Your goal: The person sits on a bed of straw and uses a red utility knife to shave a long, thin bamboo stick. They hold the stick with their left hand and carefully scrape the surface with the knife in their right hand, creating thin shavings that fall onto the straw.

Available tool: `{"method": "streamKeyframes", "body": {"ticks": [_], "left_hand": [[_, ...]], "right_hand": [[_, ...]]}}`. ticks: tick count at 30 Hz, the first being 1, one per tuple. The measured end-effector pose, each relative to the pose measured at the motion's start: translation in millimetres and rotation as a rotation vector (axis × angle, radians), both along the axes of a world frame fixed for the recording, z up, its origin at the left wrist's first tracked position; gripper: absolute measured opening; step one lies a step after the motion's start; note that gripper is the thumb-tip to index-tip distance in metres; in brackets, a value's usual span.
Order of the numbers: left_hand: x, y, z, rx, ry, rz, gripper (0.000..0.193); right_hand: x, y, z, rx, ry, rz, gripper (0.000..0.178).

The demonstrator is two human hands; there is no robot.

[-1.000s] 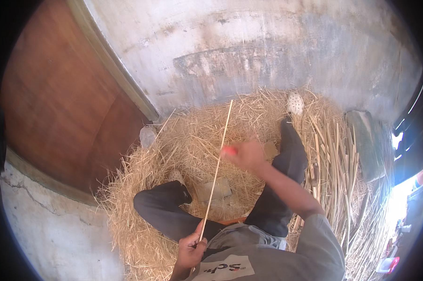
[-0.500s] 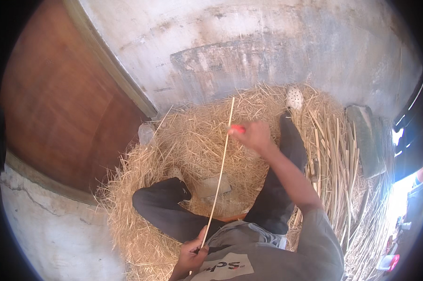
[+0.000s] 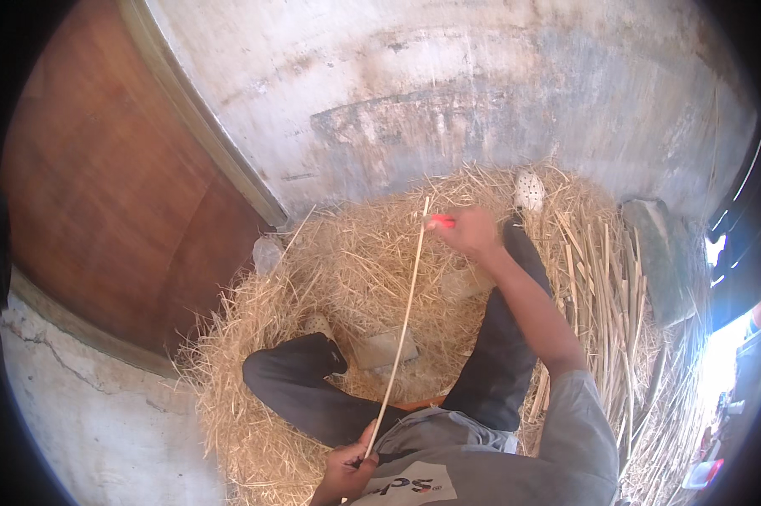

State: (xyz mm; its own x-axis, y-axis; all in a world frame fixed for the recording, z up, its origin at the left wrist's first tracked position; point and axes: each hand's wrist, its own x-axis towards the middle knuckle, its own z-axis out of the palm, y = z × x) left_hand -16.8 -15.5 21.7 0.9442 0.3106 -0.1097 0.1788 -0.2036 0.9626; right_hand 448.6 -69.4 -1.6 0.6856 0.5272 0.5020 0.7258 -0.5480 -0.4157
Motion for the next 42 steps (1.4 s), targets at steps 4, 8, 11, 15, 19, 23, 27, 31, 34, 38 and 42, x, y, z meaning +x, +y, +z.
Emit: {"method": "streamKeyframes", "body": {"ticks": [4, 8, 11, 15, 19, 23, 27, 31, 34, 38, 42], "left_hand": [[-23, 0, -39, 0.009, 0.032, -0.012, 0.016], [-4, 5, -21, -0.279, -0.025, 0.115, 0.051], [23, 15, -26, -0.66, -0.083, 0.181, 0.053], [52, 13, -4, -0.941, -0.149, 0.181, 0.056], [55, 7, 3, -0.904, -0.14, 0.154, 0.057], [53, 8, 1, -0.939, -0.154, 0.176, 0.056], [50, 4, 0, -0.894, -0.163, 0.171, 0.057], [49, 9, 1, -0.849, -0.151, 0.162, 0.057], [49, 9, 2, -0.819, -0.16, 0.151, 0.058], [44, 4, 6, -0.771, -0.09, 0.144, 0.058], [43, 8, 0, -0.77, -0.127, 0.158, 0.061]], "right_hand": [[51, -21, -12, 0.032, 0.273, -0.269, 0.07], [5, -32, -15, 0.092, 0.342, -0.181, 0.068], [-99, -34, -34, 0.155, 0.073, 0.161, 0.055], [-181, -27, -15, 0.011, 0.011, 0.504, 0.062], [-149, -11, -5, 0.108, 0.025, 0.334, 0.067], [-164, -12, -3, 0.084, 0.009, 0.42, 0.07], [-137, -6, -2, 0.071, -0.054, 0.378, 0.069], [-151, -4, -12, 0.044, -0.074, 0.356, 0.068], [-155, -7, 0, 0.056, -0.034, 0.351, 0.068], [-109, -1, 5, -0.004, 0.042, 0.156, 0.066], [-140, -2, 5, 0.094, -0.147, 0.36, 0.062]]}}
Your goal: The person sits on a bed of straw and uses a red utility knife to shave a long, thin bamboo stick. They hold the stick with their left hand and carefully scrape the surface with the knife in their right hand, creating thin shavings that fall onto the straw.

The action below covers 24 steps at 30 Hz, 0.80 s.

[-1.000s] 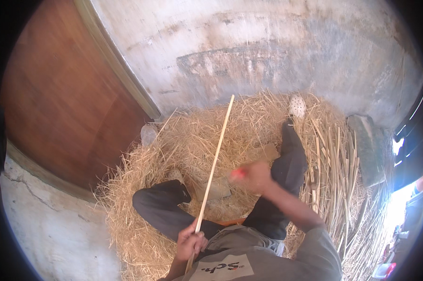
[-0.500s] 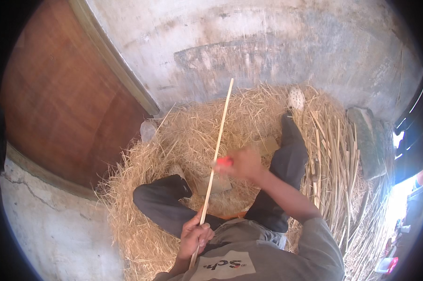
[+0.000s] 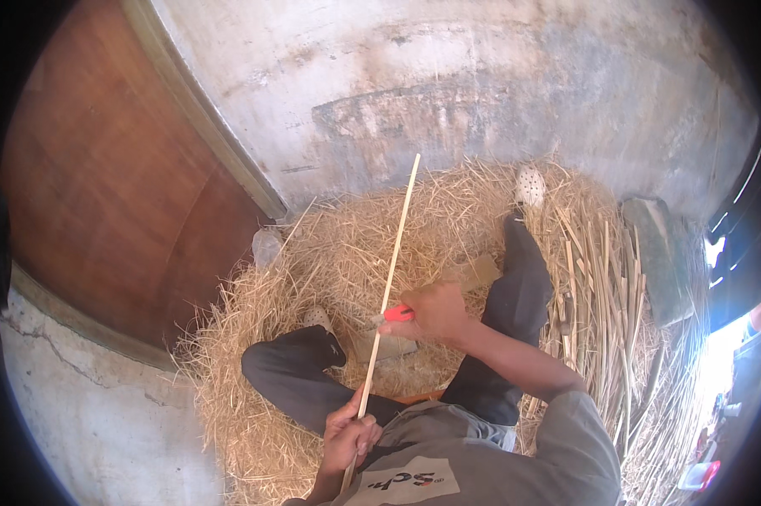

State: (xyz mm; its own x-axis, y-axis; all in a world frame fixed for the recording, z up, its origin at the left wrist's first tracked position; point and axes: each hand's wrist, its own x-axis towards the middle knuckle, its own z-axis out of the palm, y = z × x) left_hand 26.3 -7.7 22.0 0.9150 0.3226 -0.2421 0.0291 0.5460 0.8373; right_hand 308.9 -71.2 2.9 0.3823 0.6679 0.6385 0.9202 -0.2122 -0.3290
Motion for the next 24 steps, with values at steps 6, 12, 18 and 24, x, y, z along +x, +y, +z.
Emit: {"method": "streamKeyframes", "body": {"ticks": [6, 12, 18, 24], "left_hand": [[-5, -2, 4, 0.14, 0.078, -0.068, 0.063], [-18, -2, -1, 0.212, 0.049, -0.108, 0.056], [-31, -2, -9, 0.474, 0.069, -0.217, 0.055], [-38, 0, -8, 0.516, 0.115, -0.254, 0.054]], "right_hand": [[47, 7, 8, -0.061, 0.321, -0.224, 0.064], [45, 0, 16, -0.089, 0.147, -0.171, 0.065], [95, -3, 9, -0.049, 0.148, -0.294, 0.063], [117, -8, 11, -0.161, 0.076, -0.297, 0.067]]}}
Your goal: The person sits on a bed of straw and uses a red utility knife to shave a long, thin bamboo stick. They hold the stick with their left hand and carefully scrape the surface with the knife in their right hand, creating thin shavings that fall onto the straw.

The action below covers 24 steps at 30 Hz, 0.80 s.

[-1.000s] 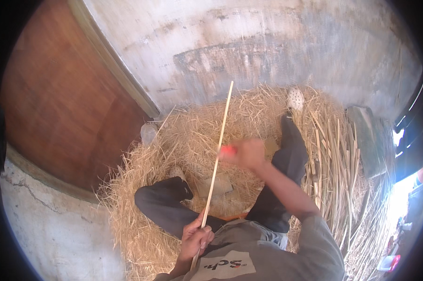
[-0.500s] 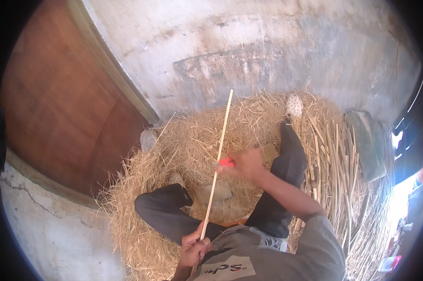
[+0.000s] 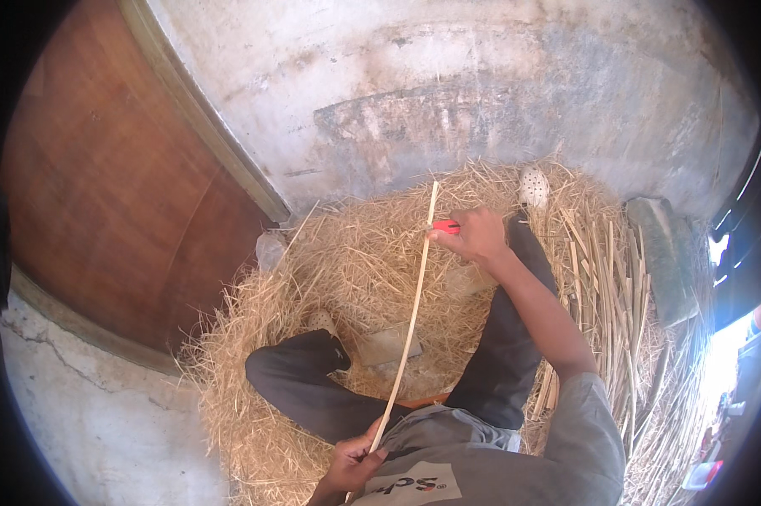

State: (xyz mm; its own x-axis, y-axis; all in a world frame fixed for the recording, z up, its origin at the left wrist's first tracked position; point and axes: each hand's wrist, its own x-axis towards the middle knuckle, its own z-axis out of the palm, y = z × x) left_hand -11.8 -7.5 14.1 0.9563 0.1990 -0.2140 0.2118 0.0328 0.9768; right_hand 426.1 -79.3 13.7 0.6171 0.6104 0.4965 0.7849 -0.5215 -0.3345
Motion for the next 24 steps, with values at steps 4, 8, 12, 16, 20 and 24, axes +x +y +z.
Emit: {"method": "streamKeyframes", "body": {"ticks": [4, 8, 12, 16, 20, 24], "left_hand": [[-5, -1, -9, -0.011, 0.02, 0.0, 0.054], [-2, -3, -1, -0.045, 0.067, 0.01, 0.052], [-17, -11, -8, -0.172, 0.092, 0.064, 0.054], [14, 8, -21, -0.528, -0.036, 0.224, 0.052], [50, 15, -13, -0.788, -0.098, 0.304, 0.051], [62, 12, 4, -0.835, -0.128, 0.268, 0.052]], "right_hand": [[37, 1, -7, 0.1, 0.133, -0.197, 0.072], [61, -5, -13, 0.064, 0.141, -0.298, 0.071], [84, -28, -39, 0.197, 0.375, -0.467, 0.075], [-6, -22, -53, 0.275, 0.388, -0.204, 0.065], [-132, -14, -46, 0.131, 0.237, 0.313, 0.058], [-157, -8, -25, 0.044, 0.154, 0.349, 0.06]]}}
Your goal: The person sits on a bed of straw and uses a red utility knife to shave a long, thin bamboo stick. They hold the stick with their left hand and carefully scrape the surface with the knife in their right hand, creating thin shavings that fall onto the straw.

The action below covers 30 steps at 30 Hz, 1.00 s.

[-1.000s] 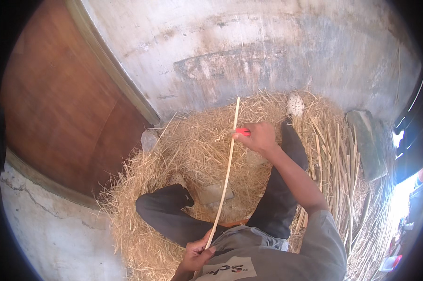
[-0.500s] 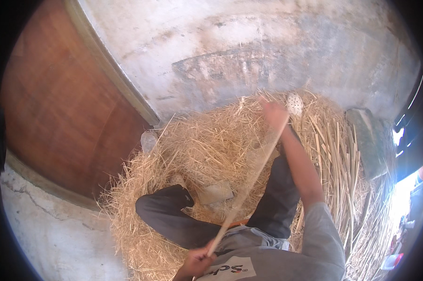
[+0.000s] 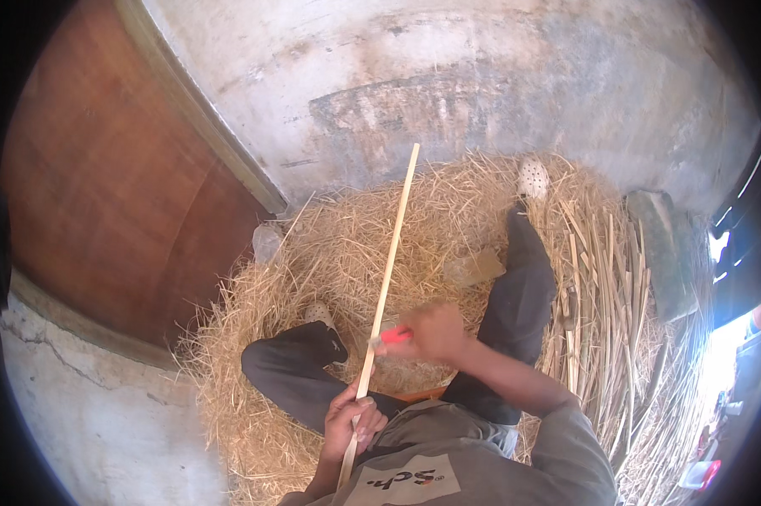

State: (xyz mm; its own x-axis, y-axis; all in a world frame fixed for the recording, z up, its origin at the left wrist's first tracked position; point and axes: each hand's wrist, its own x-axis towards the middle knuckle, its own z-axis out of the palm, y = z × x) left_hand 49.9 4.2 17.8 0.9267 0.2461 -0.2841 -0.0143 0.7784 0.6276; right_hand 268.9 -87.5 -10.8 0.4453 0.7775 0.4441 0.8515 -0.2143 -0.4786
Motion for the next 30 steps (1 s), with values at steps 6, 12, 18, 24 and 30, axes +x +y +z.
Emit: {"method": "streamKeyframes", "body": {"ticks": [6, 12, 18, 24, 30], "left_hand": [[-3, -5, 5, 0.02, 0.015, 0.007, 0.055], [-13, -8, 4, 0.031, 0.001, 0.004, 0.057], [-17, -7, 6, 0.071, -0.026, -0.003, 0.056], [-25, -8, 2, 0.096, -0.031, -0.018, 0.056], [-38, -15, 2, 0.194, 0.041, -0.147, 0.056]], "right_hand": [[24, 7, 8, 0.002, -0.124, -0.025, 0.066], [53, 21, 11, 0.015, -0.023, -0.182, 0.065], [54, 27, 14, 0.096, -0.169, -0.205, 0.067], [76, 31, 20, 0.027, -0.105, -0.251, 0.067], [119, 29, 18, 0.042, 0.094, -0.454, 0.064]]}}
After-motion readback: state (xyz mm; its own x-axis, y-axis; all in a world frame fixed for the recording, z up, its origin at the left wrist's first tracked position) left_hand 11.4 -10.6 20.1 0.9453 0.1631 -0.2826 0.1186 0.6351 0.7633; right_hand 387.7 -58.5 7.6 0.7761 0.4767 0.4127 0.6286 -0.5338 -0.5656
